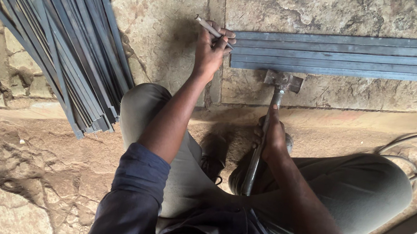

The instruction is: The person sits on the floor and arranges several metal rods into a neat stack. Using a metal rod as a straightedge and a hammer, the person marks lines across the stacked rods to prepare them for cutting.

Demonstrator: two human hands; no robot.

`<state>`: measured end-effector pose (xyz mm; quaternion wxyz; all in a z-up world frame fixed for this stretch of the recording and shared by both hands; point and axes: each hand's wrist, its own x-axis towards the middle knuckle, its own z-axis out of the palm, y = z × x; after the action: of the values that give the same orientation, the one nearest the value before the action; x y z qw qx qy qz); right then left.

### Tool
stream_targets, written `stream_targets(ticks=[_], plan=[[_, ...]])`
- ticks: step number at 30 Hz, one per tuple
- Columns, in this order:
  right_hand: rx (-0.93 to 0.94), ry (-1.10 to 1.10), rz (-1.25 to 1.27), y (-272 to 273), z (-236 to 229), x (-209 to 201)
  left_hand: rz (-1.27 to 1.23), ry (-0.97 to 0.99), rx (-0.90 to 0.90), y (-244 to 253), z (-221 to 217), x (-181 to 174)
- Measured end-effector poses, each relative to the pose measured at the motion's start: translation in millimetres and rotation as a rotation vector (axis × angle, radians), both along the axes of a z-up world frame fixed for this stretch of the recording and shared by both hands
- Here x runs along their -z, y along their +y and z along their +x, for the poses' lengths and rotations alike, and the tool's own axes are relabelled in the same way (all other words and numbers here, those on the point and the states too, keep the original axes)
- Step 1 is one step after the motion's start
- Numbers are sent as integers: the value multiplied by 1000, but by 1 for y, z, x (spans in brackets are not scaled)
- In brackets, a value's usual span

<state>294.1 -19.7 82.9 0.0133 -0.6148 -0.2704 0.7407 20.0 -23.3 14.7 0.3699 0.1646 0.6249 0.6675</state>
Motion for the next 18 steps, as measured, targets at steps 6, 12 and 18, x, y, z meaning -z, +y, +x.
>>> stream_targets(ticks=[6, 12, 18], plan=[[0, -6, -9, 1, 0, 2, 0, 2, 5, 0, 0, 1], [3, -7, -13, 0, -1, 0, -19, 84, 18, 3, 1, 7], [35, 30, 73, -3, 1, 7, 62, 569, 82, 7, 3, 14]])
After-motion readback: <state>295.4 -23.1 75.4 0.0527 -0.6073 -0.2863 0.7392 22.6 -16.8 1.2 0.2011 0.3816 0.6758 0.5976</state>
